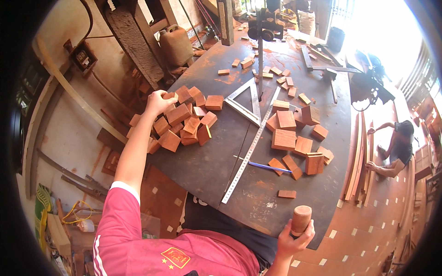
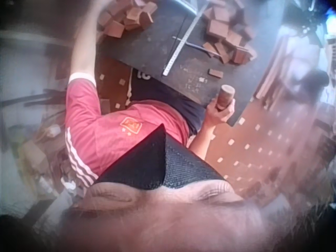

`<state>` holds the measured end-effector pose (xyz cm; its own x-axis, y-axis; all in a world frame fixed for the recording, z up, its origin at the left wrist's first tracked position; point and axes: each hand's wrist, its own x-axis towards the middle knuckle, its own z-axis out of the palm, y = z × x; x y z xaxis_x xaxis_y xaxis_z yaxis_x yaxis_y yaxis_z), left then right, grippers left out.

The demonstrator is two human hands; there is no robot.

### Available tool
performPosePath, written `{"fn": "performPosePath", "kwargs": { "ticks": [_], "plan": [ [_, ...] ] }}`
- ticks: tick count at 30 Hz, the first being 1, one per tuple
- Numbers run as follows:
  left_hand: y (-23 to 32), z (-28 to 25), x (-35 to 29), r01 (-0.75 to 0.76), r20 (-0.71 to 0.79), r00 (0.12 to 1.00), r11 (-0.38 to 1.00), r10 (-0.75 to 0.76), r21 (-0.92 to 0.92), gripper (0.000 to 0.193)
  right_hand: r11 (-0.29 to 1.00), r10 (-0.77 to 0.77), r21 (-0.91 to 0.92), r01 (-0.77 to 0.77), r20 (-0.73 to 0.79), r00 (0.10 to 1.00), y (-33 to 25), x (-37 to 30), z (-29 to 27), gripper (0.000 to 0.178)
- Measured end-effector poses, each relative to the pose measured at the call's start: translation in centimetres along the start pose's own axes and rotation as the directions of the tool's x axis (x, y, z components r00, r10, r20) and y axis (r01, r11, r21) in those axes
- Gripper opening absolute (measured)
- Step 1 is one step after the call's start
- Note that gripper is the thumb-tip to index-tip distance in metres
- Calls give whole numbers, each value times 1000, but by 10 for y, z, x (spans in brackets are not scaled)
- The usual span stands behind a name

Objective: The person sands small rectangular wooden blocks one at a time using a cylindrical sanding block. They hold each block in the left hand and rub the surfaces with the sanding block in the right hand, then place the finished block into a pile on the table.

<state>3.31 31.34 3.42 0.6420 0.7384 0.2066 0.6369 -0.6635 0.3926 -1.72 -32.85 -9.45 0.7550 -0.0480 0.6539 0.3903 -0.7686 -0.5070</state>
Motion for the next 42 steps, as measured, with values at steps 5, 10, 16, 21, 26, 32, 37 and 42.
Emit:
{"fn": "performPosePath", "kwargs": {
  "ticks": [5, 10, 16, 21, 26, 32, 37, 42],
  "plan": [
    [11, -19, -21, -69, 160, 985, 998, 67, 10, 80, 1000, -8, 2, 8, 7, 1000, -3, 1, 0, 63],
    [29, -27, -11, 5, 241, 969, 977, -57, 212, 87, 1000, -10, -2, 10, 13, 1000, -3, 1, 0, 64],
    [50, 11, 20, -94, 270, 962, 976, 38, 199, 92, 1000, -21, -21, 20, -4, 1000, 0, 1, 2, 64],
    [67, 41, 35, -53, 285, 958, 948, -41, 315, 86, 999, -27, -23, 27, -11, 1000, 1, 1, 3, 65],
    [45, 50, 57, -21, 348, 935, 970, -67, 244, 80, 1000, -21, -23, 20, -12, 1000, -3, 2, 2, 65],
    [84, 42, 26, -252, 344, 926, 935, 158, 250, 99, 998, -43, -39, 42, -20, 999, -4, 3, 1, 65],
    [120, 72, 18, -455, 527, 789, 877, 316, 155, 97, 999, -37, -25, 37, -12, 999, -1, 0, 1, 65],
    [136, 82, 18, -447, 587, 762, 878, 273, 172, 73, 999, -42, -25, 41, -19, 999, -4, 3, 3, 66]
  ]
}}
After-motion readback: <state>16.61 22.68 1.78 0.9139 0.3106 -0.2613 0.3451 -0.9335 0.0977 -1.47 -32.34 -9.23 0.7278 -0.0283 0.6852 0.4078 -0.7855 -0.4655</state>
